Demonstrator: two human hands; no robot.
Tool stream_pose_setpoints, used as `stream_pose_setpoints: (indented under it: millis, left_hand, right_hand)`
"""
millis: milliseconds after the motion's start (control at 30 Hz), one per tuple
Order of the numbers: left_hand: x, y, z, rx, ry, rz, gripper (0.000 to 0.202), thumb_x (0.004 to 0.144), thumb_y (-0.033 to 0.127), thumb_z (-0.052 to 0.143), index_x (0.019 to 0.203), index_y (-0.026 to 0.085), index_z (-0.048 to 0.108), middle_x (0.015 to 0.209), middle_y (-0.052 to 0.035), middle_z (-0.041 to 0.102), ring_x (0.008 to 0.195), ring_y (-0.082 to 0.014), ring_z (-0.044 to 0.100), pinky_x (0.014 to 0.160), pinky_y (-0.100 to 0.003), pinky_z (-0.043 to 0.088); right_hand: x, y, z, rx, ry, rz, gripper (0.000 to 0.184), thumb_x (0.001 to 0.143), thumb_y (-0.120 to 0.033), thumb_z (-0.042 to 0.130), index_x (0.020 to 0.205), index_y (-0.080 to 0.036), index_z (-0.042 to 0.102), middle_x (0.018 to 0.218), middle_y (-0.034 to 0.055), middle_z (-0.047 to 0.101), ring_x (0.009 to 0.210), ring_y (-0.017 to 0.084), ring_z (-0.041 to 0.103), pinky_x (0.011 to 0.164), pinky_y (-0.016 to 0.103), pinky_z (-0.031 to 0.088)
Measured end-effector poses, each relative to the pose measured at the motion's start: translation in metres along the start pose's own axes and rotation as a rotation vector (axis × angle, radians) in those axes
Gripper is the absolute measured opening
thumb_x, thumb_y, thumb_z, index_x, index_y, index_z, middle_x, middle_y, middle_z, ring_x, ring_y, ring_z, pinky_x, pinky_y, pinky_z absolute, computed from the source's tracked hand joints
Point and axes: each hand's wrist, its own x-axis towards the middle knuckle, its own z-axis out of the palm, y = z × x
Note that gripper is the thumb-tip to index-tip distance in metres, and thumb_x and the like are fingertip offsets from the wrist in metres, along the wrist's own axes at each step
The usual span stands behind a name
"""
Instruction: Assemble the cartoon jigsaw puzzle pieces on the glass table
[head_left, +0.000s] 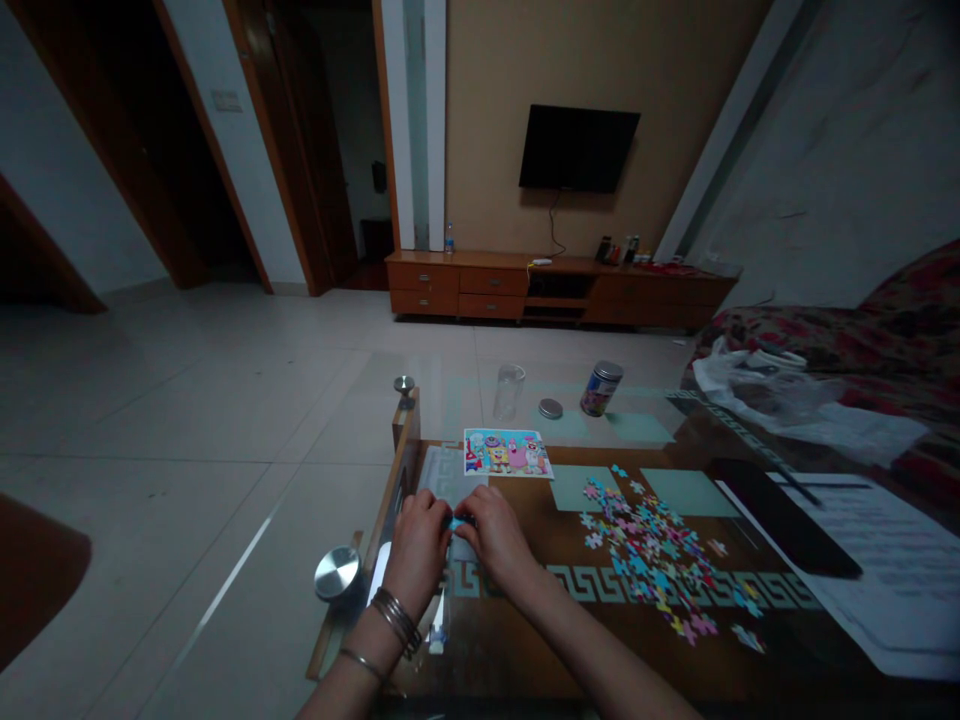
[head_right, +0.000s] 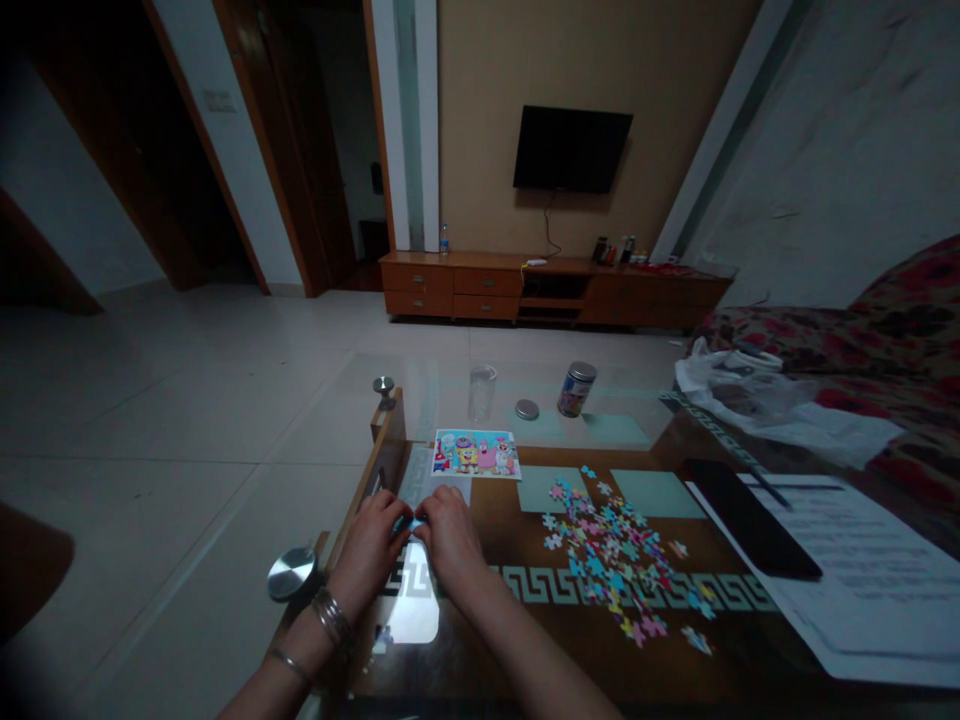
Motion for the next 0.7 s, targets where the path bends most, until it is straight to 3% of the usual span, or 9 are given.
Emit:
stream_pose_setpoints:
  millis: [367,700]
  left_hand:
    - [-0.001,0.010,-0.001,0.070,-0.068,-0.020,0.021,0.084,0.007,0.045,0.092,0.017,0.062,0.103,-0.0070,0.056,0.100,-0.0210,0.050,0.085,-0.030,0.038]
    - [0.001,0.011,0.000,0.092,-0.091,-0.034,0.022,0.081,0.005,0.046,0.091,0.017,0.061,0.104,-0.0065,0.056,0.100,-0.0215,0.049,0.085,-0.031,0.037]
  right_hand:
    - [-0.011,-0.021,-0.009,-0.168,-0.051,0.136,0.013,0.079,-0.011,0.067,0.092,-0.012,0.069,0.099,0.0112,0.066,0.099,0.025,0.057,0.083,0.030,0.042]
    - [-0.012,-0.029,-0.015,-0.249,-0.101,0.170,0.015,0.081,-0.013,0.065,0.095,-0.009,0.070,0.100,0.0144,0.066,0.099,0.028,0.058,0.083,0.033,0.042]
